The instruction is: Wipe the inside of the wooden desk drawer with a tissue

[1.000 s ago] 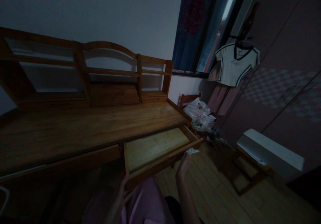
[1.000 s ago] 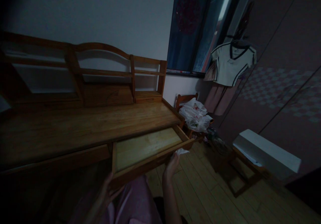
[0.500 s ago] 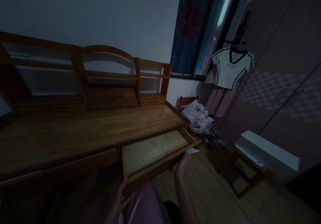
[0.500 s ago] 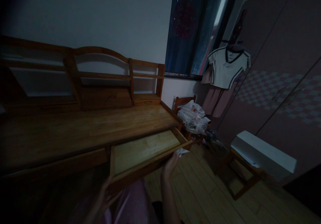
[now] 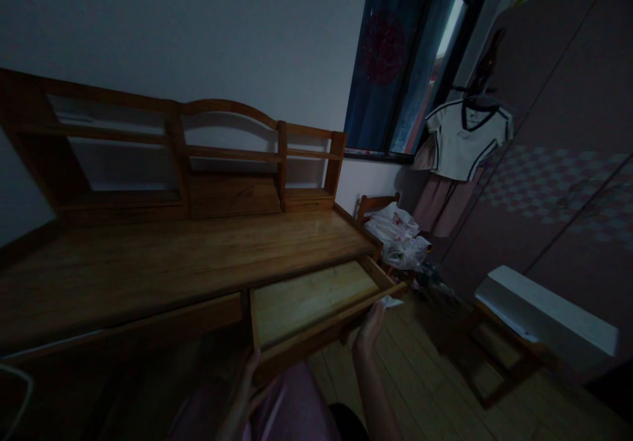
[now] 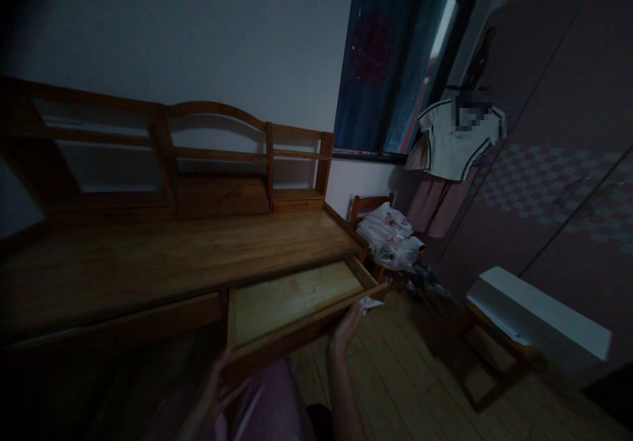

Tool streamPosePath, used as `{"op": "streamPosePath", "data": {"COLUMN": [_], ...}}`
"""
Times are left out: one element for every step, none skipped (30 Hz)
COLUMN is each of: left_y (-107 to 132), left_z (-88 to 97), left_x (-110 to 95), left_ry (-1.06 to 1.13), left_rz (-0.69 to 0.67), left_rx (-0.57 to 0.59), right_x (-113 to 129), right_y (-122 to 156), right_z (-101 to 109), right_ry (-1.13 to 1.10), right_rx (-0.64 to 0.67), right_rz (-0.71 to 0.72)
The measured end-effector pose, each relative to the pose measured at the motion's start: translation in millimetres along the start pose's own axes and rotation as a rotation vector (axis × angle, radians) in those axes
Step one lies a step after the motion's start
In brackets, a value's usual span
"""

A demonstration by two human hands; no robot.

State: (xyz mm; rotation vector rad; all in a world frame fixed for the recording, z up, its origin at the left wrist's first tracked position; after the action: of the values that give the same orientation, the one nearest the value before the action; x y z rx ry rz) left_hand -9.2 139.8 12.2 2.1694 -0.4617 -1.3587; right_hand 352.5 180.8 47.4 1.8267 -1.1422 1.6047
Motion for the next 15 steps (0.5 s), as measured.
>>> {"op": "streamPosePath", "data": {"left_y": [1.8, 3.9, 6.3, 8.5, 10.4, 11.8, 12.8, 13.2, 13.2, 12.9, 12.5, 11.9, 11.4, 10.9, 10.5], "left_z": [-0.7, -1.4, -1.9, -2.2, -2.6, -2.8, -2.6, -2.6, -2.9, -3.3, -3.6, -4.0, -4.5, -4.8, -4.9], "left_x": [-1.0, -1.9, -2.4, -2.9, -3.4, -3.8, -3.7, -3.9, -4.1, -4.4, -4.4, -4.5, -4.5, -4.3, -3.9], "left_ry": [0.004, 0.011, 0.02, 0.029, 0.038, 0.042, 0.042, 0.041, 0.04, 0.038, 0.037, 0.037, 0.036, 0.036, 0.036], "left_rz": [0.007, 0.011, 0.016, 0.017, 0.012, 0.007, 0.008, 0.005, -0.001, -0.005, -0.008, -0.012, -0.017, -0.02, -0.02], "left_rx": [0.005, 0.015, 0.026, 0.037, 0.047, 0.052, 0.047, 0.042, 0.037, 0.032, 0.026, 0.022, 0.021, 0.02, 0.017], "right_x": [2.8, 5.8, 8.5, 10.3, 10.7, 9.8, 7.5, 4.1, 0.3, -3.3, -6.0, -7.5, -7.6, -6.5, -4.4], "right_y": [-8.3, -19.6, -32.2, -44.2, -53.9, -60.2, -63.0, -62.6, -60.0, -56.6, -53.5, -52.0, -52.7, -55.9, -61.3], "right_z": [2.5, 5.6, 9.1, 12.9, 17.3, 21.7, 25.6, 28.5, 30.3, 31.0, 30.9, 30.4, 29.8, 29.5, 29.6], "right_ry": [0.017, 0.031, 0.042, 0.052, 0.062, 0.073, 0.082, 0.091, 0.099, 0.105, 0.11, 0.116, 0.122, 0.128, 0.135], "right_rx": [-0.052, -0.093, -0.121, -0.138, -0.156, -0.17, -0.178, -0.179, -0.171, -0.158, -0.143, -0.13, -0.121, -0.117, -0.119], "right_rz": [-0.012, -0.022, -0.029, -0.035, -0.043, -0.054, -0.066, -0.079, -0.091, -0.097, -0.097, -0.091, -0.081, -0.07, -0.062]}}
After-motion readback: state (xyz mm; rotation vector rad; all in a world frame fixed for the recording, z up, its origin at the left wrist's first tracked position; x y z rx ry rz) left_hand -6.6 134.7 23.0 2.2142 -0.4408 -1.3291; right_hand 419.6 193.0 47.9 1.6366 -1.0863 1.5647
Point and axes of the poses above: each hand's wrist, its own y-axis away from the middle knuckle, its own z-axis out of the back of the hand, x = y × z, the point moved 6 cm from there along -y, towards the middle knuckle, and after that the axes turned 8 degrees about x, right-handed, at the moved point
